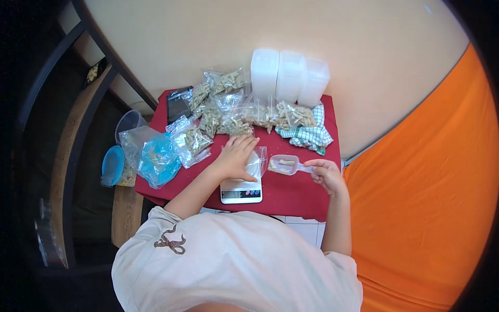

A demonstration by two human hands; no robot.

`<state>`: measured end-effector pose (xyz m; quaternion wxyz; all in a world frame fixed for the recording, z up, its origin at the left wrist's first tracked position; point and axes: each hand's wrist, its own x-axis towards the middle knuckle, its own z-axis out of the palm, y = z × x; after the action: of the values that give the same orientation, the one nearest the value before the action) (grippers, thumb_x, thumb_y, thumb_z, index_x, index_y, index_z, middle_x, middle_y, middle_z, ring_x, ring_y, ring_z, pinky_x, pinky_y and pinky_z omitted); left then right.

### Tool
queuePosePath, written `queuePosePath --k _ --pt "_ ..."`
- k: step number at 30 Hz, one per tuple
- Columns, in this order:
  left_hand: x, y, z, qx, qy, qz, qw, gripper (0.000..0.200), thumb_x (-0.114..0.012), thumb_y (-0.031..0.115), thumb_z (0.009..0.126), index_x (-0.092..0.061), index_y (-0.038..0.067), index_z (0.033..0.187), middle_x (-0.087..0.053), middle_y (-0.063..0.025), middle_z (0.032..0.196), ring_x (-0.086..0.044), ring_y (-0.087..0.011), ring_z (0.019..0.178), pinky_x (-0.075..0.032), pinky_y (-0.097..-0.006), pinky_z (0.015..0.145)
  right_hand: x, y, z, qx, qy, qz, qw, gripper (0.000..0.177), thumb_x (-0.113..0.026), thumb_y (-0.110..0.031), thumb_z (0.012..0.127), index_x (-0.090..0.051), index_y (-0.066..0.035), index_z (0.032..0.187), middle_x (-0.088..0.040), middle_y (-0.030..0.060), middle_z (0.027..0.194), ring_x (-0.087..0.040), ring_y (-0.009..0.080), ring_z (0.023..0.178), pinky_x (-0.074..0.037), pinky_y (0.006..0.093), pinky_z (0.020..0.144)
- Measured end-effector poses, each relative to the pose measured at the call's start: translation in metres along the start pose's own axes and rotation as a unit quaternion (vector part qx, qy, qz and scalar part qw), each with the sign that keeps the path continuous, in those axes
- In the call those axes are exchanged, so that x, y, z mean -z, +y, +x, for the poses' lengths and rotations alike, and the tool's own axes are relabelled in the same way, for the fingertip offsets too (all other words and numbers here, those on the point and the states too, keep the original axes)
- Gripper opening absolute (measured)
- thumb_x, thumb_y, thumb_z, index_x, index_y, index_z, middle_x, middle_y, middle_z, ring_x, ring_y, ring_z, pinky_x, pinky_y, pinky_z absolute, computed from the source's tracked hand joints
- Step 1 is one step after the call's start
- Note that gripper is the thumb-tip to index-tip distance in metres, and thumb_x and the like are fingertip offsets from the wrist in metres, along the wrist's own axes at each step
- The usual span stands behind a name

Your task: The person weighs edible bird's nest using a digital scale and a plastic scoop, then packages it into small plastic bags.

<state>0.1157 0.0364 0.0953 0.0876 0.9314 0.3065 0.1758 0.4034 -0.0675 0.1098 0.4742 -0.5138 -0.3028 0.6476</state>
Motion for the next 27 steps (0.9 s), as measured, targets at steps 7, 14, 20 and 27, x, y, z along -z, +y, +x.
queuePosePath --k 7,14,20,27 --pt "-0.007 -0.002 0.009 0.064 -0.096 -0.031 0.993 0.086 -0.073 0.046 0.053 -0.042 0.006 0.122 -0.048 -0.0150 0.119 -0.043 -0.0305 0.114 -0.029 -0.0422 0.098 -0.034 -0.031 0.041 -0.004 -0.077 -0.146 0.986 0.022 -0.044 0.002 0.080 -0.058 0.006 0.095 -0.050 0.0017 0.064 -0.042 0.0073 0.053 -0.033 0.0197 0.047" --pt "-0.008 -0.001 0.000 0.085 0.104 -0.164 0.977 0.071 -0.075 0.033 0.056 -0.048 0.006 0.116 -0.053 -0.0144 0.112 -0.052 -0.0304 0.102 -0.041 -0.0378 0.088 -0.110 -0.063 0.032 0.364 -0.216 -0.537 0.730 0.031 -0.048 0.006 0.073 -0.057 -0.001 0.102 -0.061 0.0151 0.082 -0.059 0.0286 0.076 -0.046 0.0331 0.066" --pt "0.001 -0.001 -0.012 0.130 0.191 -0.222 0.947 0.069 -0.076 0.027 0.057 -0.049 0.007 0.117 -0.055 -0.0130 0.107 -0.055 -0.0285 0.099 -0.044 -0.0353 0.084 -0.128 -0.088 0.005 0.409 -0.170 -0.553 0.705 0.032 -0.049 0.008 0.068 -0.057 -0.002 0.096 -0.060 0.0173 0.084 -0.057 0.0330 0.080 -0.045 0.0388 0.069" --pt "-0.002 0.000 -0.018 0.136 0.258 -0.250 0.923 0.063 -0.076 0.025 0.058 -0.052 0.008 0.114 -0.057 -0.0101 0.096 -0.057 -0.0236 0.089 -0.045 -0.0329 0.079 -0.117 -0.077 0.002 0.499 -0.173 -0.524 0.668 0.029 -0.047 0.007 0.073 -0.058 -0.003 0.098 -0.060 0.0126 0.081 -0.058 0.0281 0.074 -0.046 0.0338 0.062"
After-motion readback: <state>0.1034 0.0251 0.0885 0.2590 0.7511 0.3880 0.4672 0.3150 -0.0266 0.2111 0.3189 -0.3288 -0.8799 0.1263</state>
